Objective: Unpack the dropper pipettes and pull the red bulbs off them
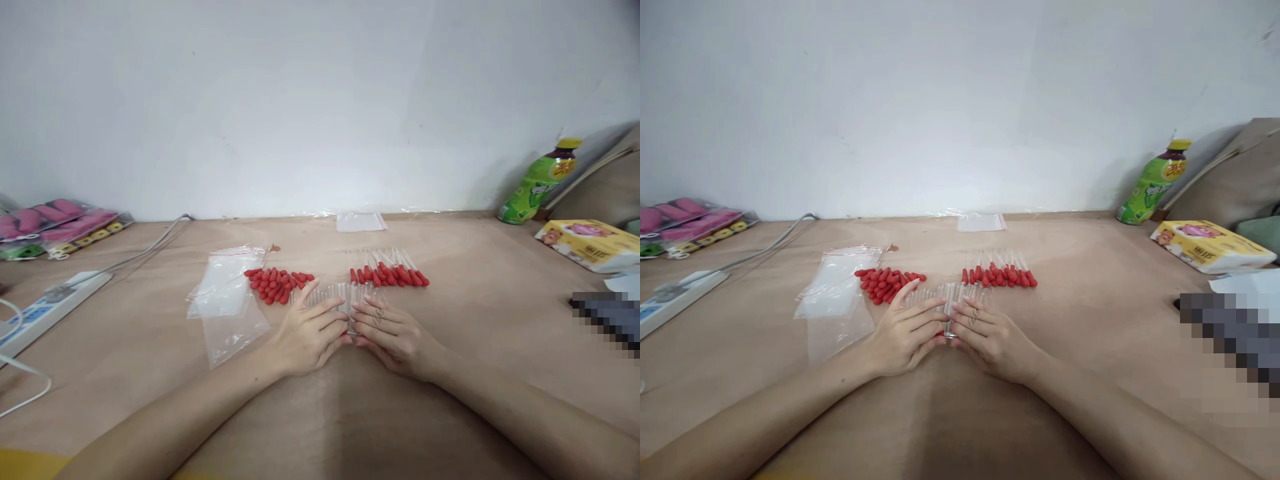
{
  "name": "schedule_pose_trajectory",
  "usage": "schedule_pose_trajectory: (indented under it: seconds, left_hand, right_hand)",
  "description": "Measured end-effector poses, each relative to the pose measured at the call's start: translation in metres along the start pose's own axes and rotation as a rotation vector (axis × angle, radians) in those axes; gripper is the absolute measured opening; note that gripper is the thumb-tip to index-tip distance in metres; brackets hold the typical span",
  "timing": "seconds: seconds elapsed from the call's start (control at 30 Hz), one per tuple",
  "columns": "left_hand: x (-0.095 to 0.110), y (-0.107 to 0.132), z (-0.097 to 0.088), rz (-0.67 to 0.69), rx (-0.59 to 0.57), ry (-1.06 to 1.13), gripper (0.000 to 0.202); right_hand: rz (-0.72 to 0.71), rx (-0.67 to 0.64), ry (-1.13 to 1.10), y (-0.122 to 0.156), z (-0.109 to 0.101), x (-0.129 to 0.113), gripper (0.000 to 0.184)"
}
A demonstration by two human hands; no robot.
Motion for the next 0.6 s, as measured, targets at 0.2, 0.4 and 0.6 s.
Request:
schedule_pose_trajectory:
  seconds: [0.2,0.4,0.6]
  left_hand:
    - [-0.001,0.001,-0.003,-0.011,-0.063,0.013,0.012]
    - [0.0,0.001,-0.006,-0.027,-0.066,0.038,0.013]
    - [0.001,0.002,-0.01,0.017,-0.059,0.028,0.011]
  right_hand:
    - [-0.042,-0.013,0.053,0.0,-0.003,-0.001,0.023]
    - [-0.074,-0.055,0.062,0.001,-0.006,-0.001,0.024]
    - [-0.095,-0.08,0.038,0.0,-0.014,-0.004,0.026]
Point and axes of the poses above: each hand's wrist, its own y-axis away from the middle knuckle, its own z-axis out of the palm, x = y × z, the point moved 1 cm from there along -y, towards the middle knuckle, and after that the axes turned 10 degrees about -z, right-handed, at the moved point
